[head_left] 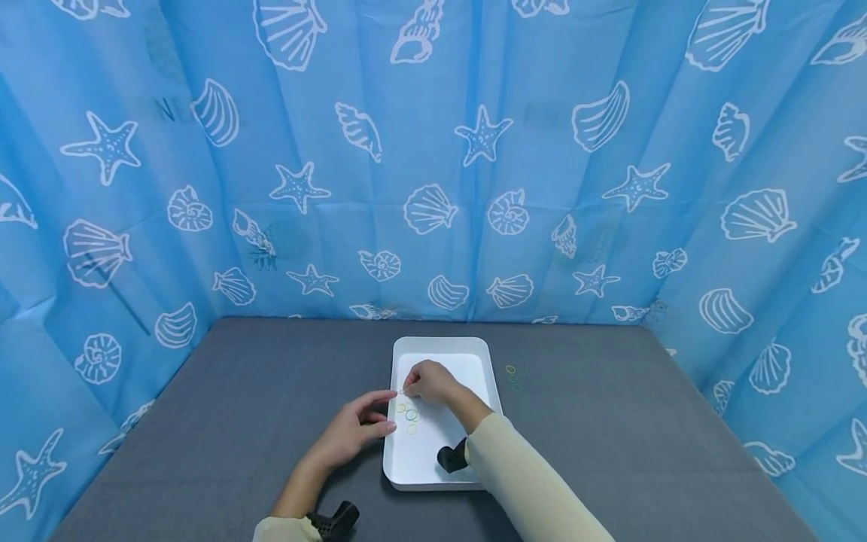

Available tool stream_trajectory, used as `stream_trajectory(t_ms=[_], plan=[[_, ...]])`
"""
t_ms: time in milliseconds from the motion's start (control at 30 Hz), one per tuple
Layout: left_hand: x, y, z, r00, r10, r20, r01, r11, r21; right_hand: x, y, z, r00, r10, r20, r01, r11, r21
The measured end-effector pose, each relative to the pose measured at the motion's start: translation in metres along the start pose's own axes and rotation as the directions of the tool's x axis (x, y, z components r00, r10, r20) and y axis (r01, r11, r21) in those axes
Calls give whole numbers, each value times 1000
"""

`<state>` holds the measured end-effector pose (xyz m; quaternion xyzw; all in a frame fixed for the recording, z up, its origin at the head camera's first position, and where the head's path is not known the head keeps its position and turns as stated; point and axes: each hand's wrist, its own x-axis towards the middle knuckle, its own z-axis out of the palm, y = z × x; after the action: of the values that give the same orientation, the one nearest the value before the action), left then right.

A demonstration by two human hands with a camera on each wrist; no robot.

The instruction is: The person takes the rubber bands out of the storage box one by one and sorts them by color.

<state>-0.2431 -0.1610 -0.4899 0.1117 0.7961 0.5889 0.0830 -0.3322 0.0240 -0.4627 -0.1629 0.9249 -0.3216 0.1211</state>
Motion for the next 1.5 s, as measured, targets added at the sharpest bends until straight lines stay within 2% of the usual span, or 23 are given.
stream_trajectory(t_ms=[267,500,633,933,1300,1500], plan=[[-1,2,0,1000,1,7,-1,1000,0,-3,0,-2,1000,18,-13,-18,1000,16],[-3,8,1,1000,25,16,-24,998,-54,-8,1,-8,999,3,-38,-2,1000,16],[-2,6,1,1000,21,11,-20,999,-36,-12,4,-12,998,0,-63,2,1000,27],[-3,7,1,1000,27,16,-26,999,-34,-16,6,-32,993,-22,-113,31,997,77],[-1,5,0,1000,-10,1,10,1000,-1,-25,9,-56,990,-13,-138,35,987,158],[-2,4,1,1000,-11,1,11,1000,2,-32,19,-67,987,-10,-158,40,982,187]])
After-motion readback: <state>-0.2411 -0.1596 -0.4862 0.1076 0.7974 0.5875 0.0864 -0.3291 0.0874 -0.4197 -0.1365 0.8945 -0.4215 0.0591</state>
